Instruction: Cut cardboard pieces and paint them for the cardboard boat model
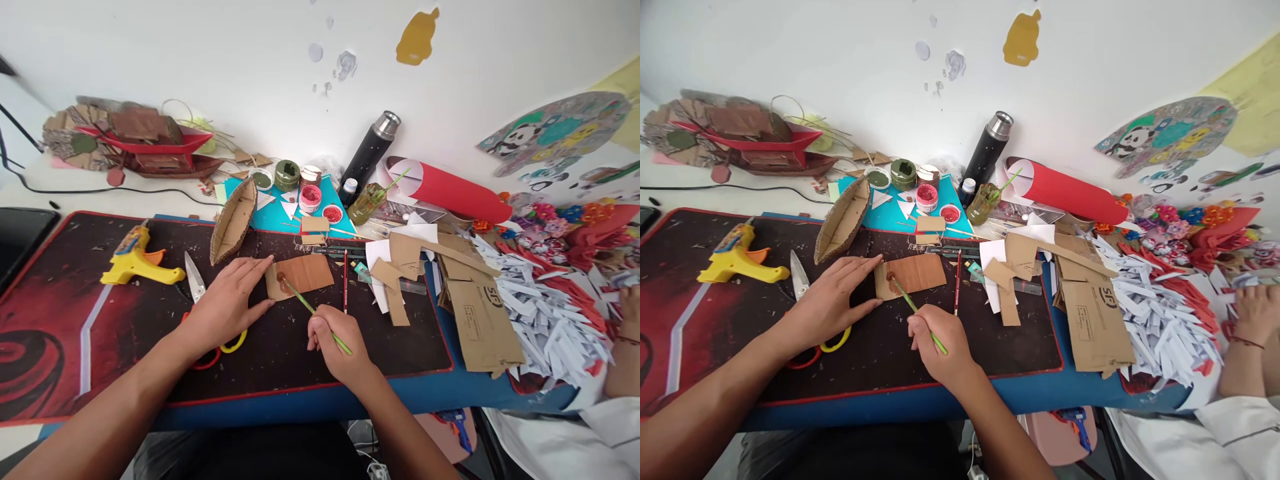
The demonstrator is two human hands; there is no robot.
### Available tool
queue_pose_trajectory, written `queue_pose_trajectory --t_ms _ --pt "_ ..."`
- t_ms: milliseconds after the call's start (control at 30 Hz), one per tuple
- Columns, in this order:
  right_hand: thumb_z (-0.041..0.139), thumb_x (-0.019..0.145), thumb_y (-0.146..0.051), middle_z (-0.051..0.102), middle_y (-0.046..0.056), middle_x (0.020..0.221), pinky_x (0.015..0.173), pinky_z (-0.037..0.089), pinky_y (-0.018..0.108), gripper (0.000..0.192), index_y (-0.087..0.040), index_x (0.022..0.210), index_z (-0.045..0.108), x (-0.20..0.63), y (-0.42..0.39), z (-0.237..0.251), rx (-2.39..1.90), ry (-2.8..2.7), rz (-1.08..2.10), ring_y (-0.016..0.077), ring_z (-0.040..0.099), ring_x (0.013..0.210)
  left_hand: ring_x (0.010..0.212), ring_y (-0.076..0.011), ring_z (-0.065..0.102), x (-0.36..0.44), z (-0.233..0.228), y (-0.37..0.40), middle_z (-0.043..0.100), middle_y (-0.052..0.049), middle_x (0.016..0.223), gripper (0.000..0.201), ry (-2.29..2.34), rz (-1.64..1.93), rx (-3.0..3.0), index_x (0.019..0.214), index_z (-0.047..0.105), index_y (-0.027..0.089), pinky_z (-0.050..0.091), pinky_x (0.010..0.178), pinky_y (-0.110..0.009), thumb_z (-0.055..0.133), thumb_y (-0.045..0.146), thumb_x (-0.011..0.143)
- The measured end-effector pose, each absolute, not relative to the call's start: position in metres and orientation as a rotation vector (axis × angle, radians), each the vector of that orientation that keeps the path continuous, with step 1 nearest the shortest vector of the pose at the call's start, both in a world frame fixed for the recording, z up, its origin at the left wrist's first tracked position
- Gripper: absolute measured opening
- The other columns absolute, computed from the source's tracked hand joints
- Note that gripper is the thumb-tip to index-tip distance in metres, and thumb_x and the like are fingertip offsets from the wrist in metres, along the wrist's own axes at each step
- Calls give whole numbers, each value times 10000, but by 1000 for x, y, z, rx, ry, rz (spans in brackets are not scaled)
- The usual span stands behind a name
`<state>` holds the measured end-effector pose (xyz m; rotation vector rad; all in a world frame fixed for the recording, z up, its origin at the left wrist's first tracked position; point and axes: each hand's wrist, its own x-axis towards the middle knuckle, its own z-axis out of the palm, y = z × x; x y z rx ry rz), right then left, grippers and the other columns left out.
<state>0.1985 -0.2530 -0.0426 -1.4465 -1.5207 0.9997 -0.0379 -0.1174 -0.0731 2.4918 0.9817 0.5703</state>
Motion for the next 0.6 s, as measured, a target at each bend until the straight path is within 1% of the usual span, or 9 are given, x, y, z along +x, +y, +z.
queue_pose_trajectory --t_ms 167,400,600 --pt "397 1201 -533 624 12 688 621 490 287 539 -247 797 610 194 -249 -40 -1429 -1519 992 175 642 634 1355 -401 621 -38 -74 -118 698 -180 1469 750 991 570 2475 1674 452 182 506 1188 -618 663 421 996" --pt "427 1201 -529 640 12 647 618 468 285 584 -233 734 612 203 -278 -45 -1429 -1388 1088 161 617 592 1366 -404 610 -39 -75 -117 686 -186 1487 750 1000 545 2496 1671 449 176 489 1206 -621 665 429 1000" --pt "419 1198 -547 633 9 632 636 478 279 587 -232 738 606 195 -272 -44 -1398 -1399 1093 161 628 597 1348 -390 614 -40 -74 -117 698 -188 1458 747 992 550 2529 1665 449 142 503 1198 -595 663 429 1009"
